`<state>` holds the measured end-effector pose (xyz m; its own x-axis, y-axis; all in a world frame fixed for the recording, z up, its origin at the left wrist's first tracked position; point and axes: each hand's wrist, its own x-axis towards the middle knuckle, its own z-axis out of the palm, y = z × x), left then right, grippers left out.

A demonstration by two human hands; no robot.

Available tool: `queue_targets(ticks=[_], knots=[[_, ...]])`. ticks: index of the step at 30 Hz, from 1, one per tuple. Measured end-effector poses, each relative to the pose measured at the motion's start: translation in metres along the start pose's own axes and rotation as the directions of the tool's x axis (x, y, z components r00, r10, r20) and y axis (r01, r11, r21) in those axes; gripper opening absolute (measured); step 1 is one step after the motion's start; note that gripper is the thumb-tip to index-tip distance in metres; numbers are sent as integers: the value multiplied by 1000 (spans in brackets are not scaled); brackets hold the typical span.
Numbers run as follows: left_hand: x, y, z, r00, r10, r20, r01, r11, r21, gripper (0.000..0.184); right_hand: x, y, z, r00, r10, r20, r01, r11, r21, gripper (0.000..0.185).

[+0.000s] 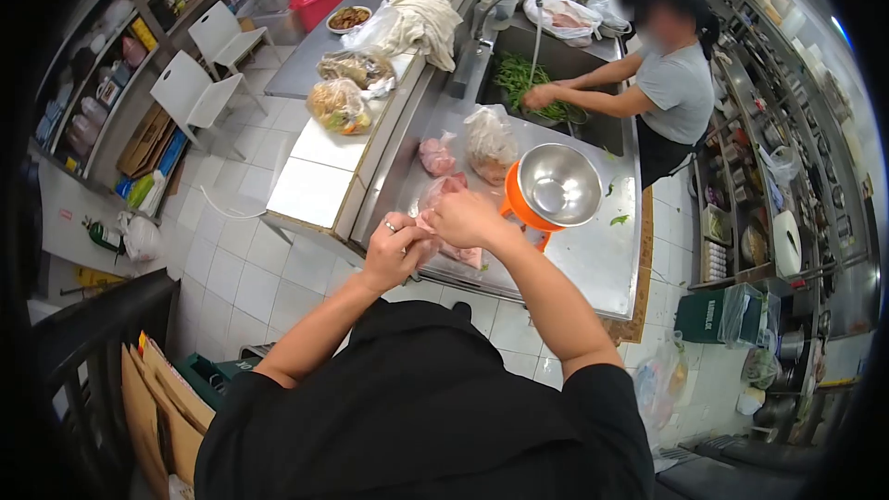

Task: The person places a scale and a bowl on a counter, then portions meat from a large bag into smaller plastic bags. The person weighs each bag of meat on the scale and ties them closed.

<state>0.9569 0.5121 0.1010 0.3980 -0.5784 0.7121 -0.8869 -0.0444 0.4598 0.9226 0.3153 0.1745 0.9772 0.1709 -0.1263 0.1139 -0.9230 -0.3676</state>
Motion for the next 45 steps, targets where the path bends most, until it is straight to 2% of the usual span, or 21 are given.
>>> queue_targets(ticks=[2,3,4,5,6,7,8,10,12,14,18,20,21,23,27,30,32,33,35,38,45], knots=[[-26,-2,16,869,-483,-104,454,864,-220,8,12,21,54,993,-98,-61,106,983,148,41],[-40,-3,31,731,-671,-126,577,705,-412,6,9,10,73,972,216,92,-229,781,581,39],[-53,-9,41,729,-672,-135,575,707,-412,6,6,3,91,841,401,362,-498,317,807,38],[-65,-15,51,620,-775,-125,638,590,-494,4,4,-1,106,844,396,363,-498,324,805,38],[-73,-20,58,500,-860,-99,679,460,-571,4,1,-4,122,842,411,350,-464,220,858,35],[-80,-23,59,478,-878,-38,713,413,-566,13,-3,-6,137,836,429,344,-425,107,899,33],[-86,-28,60,473,-880,-36,717,408,-565,13,-5,-6,150,833,428,349,-429,104,897,33],[-95,-41,65,223,-937,268,814,28,-580,21,-8,-4,169,907,380,182,-287,242,927,27],[-96,-44,69,198,-939,282,800,-12,-600,24,-10,-8,182,914,400,73,-198,282,939,16],[-82,-34,65,74,-944,322,770,-151,-619,22,-11,-8,190,896,437,-74,-71,305,950,19],[-82,-39,68,41,-937,347,770,-191,-608,23,-4,7,211,877,467,-112,-47,315,948,19],[-82,-42,67,12,-926,378,811,-213,-546,23,0,11,212,852,469,-233,-76,551,831,19],[-83,-41,68,9,-925,380,813,-214,-542,23,0,9,206,851,472,-231,-77,547,834,19],[-84,-41,70,69,-932,357,834,-143,-533,21,-1,1,188,843,454,-288,-150,713,685,19],[-91,-41,72,150,-957,249,842,-8,-539,19,6,13,199,847,446,-290,-142,715,685,18],[-99,-46,69,243,-923,297,831,40,-555,18,6,25,208,854,422,-303,-84,688,721,15],[-104,-57,66,285,-884,372,904,119,-410,18,4,28,206,887,377,-265,-67,674,735,14],[-102,-61,61,283,-884,371,905,117,-410,18,3,29,205,888,377,-263,-68,674,736,14],[-98,-67,54,204,-788,580,924,-41,-381,18,1,30,201,916,352,-194,-74,624,778,15],[-78,-56,38,169,-757,631,938,-72,-338,19,3,33,199,939,318,-129,-82,572,816,11],[-93,-56,52,149,-840,521,894,-111,-434,23,2,37,202,948,280,-152,1,475,880,17]])
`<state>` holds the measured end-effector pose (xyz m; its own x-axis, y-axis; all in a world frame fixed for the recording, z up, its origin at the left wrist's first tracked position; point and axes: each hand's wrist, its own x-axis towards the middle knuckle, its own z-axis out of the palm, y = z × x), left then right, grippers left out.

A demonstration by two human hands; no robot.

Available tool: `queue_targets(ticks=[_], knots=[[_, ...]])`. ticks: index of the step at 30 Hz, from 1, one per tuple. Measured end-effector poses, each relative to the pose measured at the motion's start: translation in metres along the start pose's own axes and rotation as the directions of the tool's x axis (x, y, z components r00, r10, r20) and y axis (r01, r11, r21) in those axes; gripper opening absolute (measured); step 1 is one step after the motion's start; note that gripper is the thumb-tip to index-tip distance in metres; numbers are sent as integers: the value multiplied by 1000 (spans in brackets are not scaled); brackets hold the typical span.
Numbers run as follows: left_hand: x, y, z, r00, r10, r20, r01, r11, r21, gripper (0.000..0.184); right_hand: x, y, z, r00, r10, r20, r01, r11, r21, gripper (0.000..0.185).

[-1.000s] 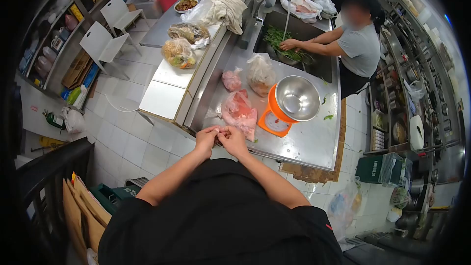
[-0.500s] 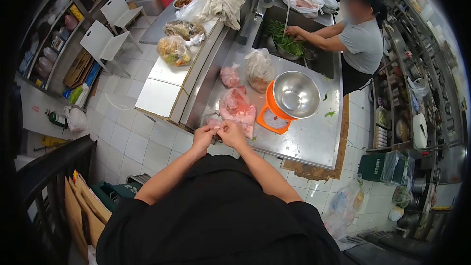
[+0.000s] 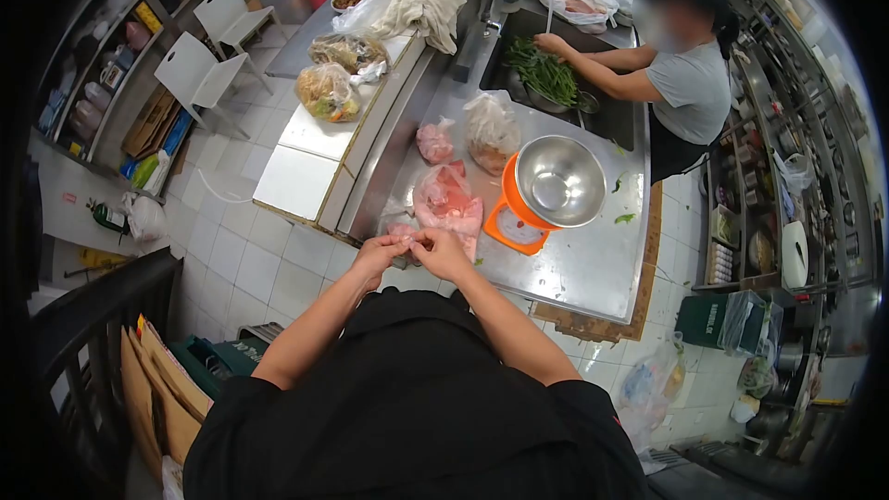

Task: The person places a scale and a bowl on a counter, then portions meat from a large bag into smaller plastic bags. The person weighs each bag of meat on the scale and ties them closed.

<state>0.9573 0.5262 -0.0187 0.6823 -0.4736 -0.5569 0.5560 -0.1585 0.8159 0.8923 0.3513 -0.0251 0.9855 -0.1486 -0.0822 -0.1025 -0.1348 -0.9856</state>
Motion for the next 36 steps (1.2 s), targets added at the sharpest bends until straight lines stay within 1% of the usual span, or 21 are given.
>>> queue_targets(ticks=[2,6,8,9,12,14,15,16,17,19,21,22,23,25,27,28,29,31,33,35,36], knots=[[-11,11,2,999,-42,-22,41,998,-52,23,-3,-16,0,993,120,-3,-120,992,27,17],[-3,0,-2,994,-69,-85,69,998,-1,23,-3,-17,1,997,70,15,-67,986,-150,13],[4,-10,-2,993,24,-112,-31,998,-57,19,-9,-33,2,983,-180,17,163,842,-514,12],[4,-7,2,993,28,-115,-35,998,-57,19,-10,-39,3,983,-184,19,168,842,-513,12],[-5,20,20,968,78,-239,-83,996,-12,15,-7,-56,2,989,-145,-14,128,912,-391,11],[-17,40,27,949,283,-141,-270,957,102,16,-3,-70,-7,981,-183,-66,163,958,-235,14],[-13,40,26,948,283,-143,-270,957,102,16,1,-78,-13,981,-183,-64,163,959,-233,14],[-5,38,23,953,299,-53,-293,952,89,17,7,-87,-19,992,-64,-105,66,998,11,14],[0,34,21,949,312,39,-315,946,74,18,13,-96,-26,991,62,-115,-30,966,258,15],[-10,45,35,926,374,46,-377,923,78,19,28,-113,-44,991,47,-124,-6,951,309,14],[-24,64,45,806,564,181,-592,758,273,22,35,-132,-54,990,34,-139,19,931,364,13],[-33,81,50,708,682,184,-686,601,412,24,35,-143,-57,989,14,-150,43,930,365,13],[-30,93,52,707,681,191,-687,597,415,24,36,-150,-60,987,-6,-161,66,928,366,15],[-20,115,57,652,747,132,-667,481,569,26,34,-154,-64,990,-51,-128,90,942,323,12],[-4,136,63,608,790,79,-659,446,606,31,25,-168,-64,925,-174,-339,237,959,153,19],[10,144,64,650,760,-17,-601,528,600,32,13,-178,-67,904,-260,-340,293,955,46,29],[22,151,64,686,719,-112,-539,606,586,32,3,-176,-71,900,-261,-350,295,954,46,29],[40,174,67,679,719,-151,-497,601,626,33,-18,-168,-80,954,-181,-241,198,979,49,29],[60,192,69,668,719,-192,-454,598,661,35,-35,-141,-84,960,-136,-244,144,989,15,29],[85,197,65,634,698,-333,-273,605,748,35,-54,-124,-87,965,-84,-248,82,996,-17,29],[88,198,61,703,635,-321,-218,621,753,36,-63,-119,-88,966,-18,-258,21,1000,10,27]])
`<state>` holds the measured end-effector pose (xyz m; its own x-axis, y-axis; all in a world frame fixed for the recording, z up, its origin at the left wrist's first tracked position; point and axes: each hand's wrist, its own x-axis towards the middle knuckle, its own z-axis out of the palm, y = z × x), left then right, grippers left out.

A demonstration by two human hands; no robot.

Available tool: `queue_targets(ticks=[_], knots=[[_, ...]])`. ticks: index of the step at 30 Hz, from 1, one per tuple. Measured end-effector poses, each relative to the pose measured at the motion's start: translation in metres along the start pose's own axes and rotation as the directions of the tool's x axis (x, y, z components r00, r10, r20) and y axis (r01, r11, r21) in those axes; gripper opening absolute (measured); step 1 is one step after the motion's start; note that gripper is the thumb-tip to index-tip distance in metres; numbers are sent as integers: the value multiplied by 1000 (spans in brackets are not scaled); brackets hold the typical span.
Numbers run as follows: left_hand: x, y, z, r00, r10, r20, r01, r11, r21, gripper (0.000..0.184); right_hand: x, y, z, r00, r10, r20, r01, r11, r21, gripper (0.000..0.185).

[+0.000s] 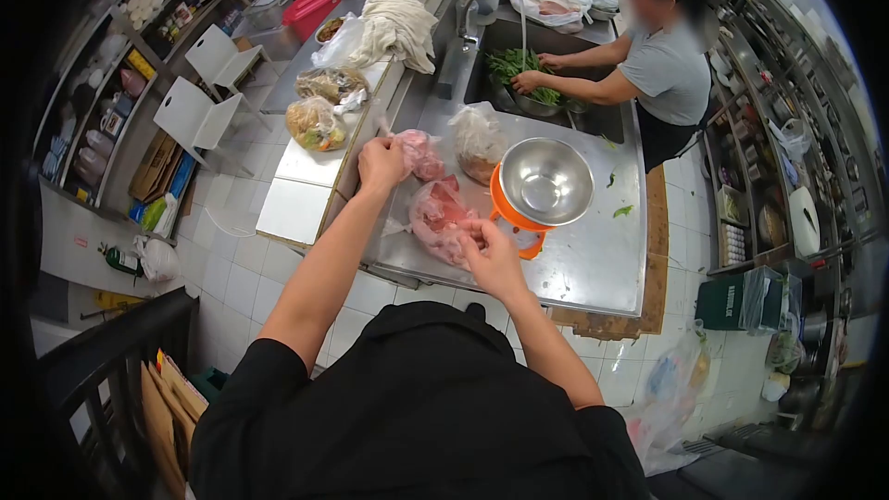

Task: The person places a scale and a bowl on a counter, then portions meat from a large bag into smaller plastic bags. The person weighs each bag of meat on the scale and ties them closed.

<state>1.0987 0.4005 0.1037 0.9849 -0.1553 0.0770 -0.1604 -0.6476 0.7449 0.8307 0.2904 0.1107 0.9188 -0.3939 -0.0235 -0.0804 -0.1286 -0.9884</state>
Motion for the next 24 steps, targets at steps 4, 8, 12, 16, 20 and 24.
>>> queue_targets(ticks=[4,8,12,16,20,24], knots=[[-44,2,-29,984,126,124,-115,989,-96,50,-33,39,-29,998,50,-34,-54,986,-155,28],[-106,17,-108,655,369,659,-99,907,-409,26,-66,60,-63,970,226,-94,-239,957,-167,26],[-161,65,-170,83,729,679,-557,599,-575,12,-71,45,-75,953,289,-96,-304,922,-241,25],[-199,72,-164,20,608,794,-931,301,-207,22,-59,31,-70,978,206,-33,-206,926,-315,26],[-212,71,-145,36,628,777,-999,35,18,23,-52,11,-62,988,142,62,-97,881,-463,26],[-215,74,-145,-91,665,741,-995,-40,-87,24,-54,6,-57,982,130,139,-37,846,-532,25]])
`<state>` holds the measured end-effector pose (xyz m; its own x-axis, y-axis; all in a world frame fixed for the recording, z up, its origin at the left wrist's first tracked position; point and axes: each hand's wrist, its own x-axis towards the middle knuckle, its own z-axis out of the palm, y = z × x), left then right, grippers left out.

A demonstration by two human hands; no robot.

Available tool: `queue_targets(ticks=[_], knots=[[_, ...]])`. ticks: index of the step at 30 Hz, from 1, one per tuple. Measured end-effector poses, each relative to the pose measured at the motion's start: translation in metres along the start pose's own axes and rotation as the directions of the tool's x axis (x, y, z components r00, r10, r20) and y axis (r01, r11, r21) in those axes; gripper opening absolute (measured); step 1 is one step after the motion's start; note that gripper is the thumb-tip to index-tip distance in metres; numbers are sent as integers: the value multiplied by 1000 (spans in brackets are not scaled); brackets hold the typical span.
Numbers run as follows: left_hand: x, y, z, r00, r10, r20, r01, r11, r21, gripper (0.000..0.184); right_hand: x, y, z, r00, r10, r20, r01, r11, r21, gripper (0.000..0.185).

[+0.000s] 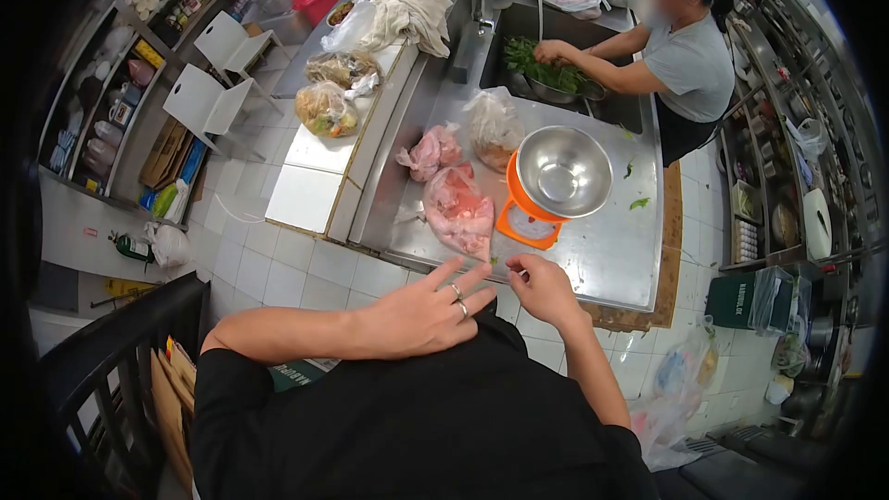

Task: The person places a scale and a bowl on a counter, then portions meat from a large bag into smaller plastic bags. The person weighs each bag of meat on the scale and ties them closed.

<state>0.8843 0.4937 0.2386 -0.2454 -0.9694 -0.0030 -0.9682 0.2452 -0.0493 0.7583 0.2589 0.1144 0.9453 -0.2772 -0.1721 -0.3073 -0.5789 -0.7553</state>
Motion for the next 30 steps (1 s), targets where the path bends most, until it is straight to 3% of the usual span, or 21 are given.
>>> queue_targets(ticks=[1,2,4,7,11,13,14,16,19,23,26,27,28,29,30], knots=[[0,1,-5,997,63,-33,-68,987,-148,25,-2,0,0,1000,3,1,-3,1000,1,25],[-1,3,-6,997,67,-30,-71,986,-152,25,-4,-2,0,1000,6,9,-6,1000,3,25],[-4,9,-8,973,-78,218,64,995,74,26,-8,0,3,1000,14,16,-14,1000,9,24],[-1,11,7,969,-123,215,81,977,195,27,-7,4,5,998,-31,50,34,998,-53,24],[8,14,20,960,-91,263,38,979,199,28,-6,1,2,996,-23,90,32,995,-98,25],[16,13,24,897,-120,426,1,963,268,31,-7,2,0,994,-12,105,23,994,-104,26],[19,13,26,896,-123,426,4,963,270,31,-7,4,0,991,-4,135,22,991,-130,25],[24,11,30,887,-29,462,-117,952,284,32,-6,10,-1,987,5,161,19,988,-150,25],[21,9,38,865,-103,492,-19,971,236,32,-11,19,-5,985,-25,171,53,986,-158,25],[29,11,38,851,-121,511,-42,954,295,31,-12,24,-10,976,17,218,23,983,-181,25],[30,5,41,895,-68,441,-20,981,193,23,-13,31,-16,979,-17,203,56,980,-189,26],[26,-6,22,917,-19,398,88,984,-154,18,-14,33,-17,980,-55,189,89,980,-179,27],[21,-17,4,939,8,343,170,858,-485,15,-14,32,-20,980,-55,194,90,980,-176,27],[15,-26,-10,937,6,349,175,857,-485,15,-14,30,-25,980,-51,190,72,992,-101,28],[9,-35,-22,973,-100,210,225,629,-744,12,-13,28,-28,981,-46,187,52,998,-25,29]])
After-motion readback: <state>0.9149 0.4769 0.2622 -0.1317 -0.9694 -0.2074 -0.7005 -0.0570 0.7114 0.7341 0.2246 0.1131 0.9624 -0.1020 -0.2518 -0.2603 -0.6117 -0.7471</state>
